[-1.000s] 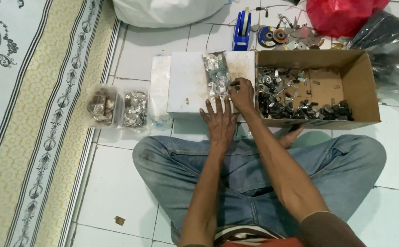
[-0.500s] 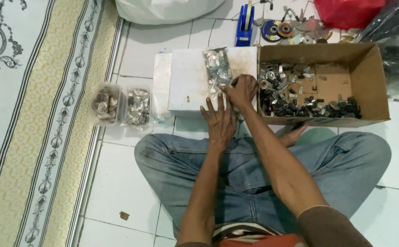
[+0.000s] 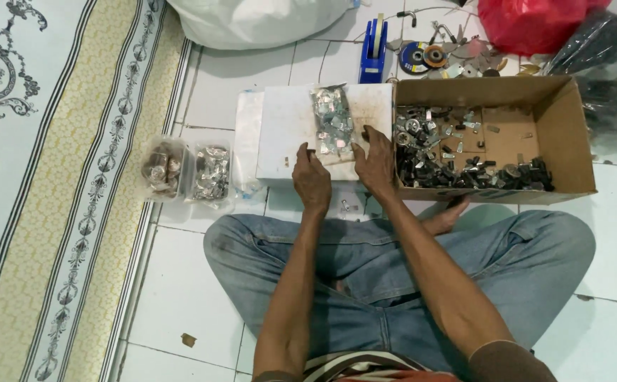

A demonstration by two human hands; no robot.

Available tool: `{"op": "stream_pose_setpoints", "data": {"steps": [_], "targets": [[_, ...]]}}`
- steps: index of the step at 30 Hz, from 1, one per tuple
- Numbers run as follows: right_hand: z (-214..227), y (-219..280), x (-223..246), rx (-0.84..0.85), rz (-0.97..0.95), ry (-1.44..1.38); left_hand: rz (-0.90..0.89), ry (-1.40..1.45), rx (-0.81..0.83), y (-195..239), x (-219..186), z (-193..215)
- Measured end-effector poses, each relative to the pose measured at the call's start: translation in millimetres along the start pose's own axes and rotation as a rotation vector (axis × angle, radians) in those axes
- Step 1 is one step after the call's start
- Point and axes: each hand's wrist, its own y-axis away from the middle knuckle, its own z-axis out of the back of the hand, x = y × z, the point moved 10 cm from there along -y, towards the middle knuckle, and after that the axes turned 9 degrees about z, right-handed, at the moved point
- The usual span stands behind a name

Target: The person sorts through piles of small metal hinge-like components on a white board on the floor, picking them up individually and placing them into a small plastic bag.

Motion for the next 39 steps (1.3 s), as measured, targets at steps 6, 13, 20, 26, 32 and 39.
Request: {"op": "stream_pose_setpoints", "data": {"steps": [6,13,20,26,32,39], "targets": [[-15,22,-6,0.049,-0.075,0.363,0.121,-0.126,0.27,-73,11,-89],[-27,17,-30,0.334,-0.523,0.211,-0.053,-0.573,0.229,-72,-36,-141],[-6,9,10,0.225,-0.58,-0.089,-0.164,-0.846,-0.19,-82,-51,-152],[-3,-8,51,0.093,-0.258,-0.154,0.208,-0.243,0.192,-125,12,-141],[5,-13,72,0.04,0.014,-0.046,0.605,0.44,0.358,-108,63,-141],[6,21,89,0.237,0.386,0.297,0.556,0.252,0.116,-88,53,-57]]}}
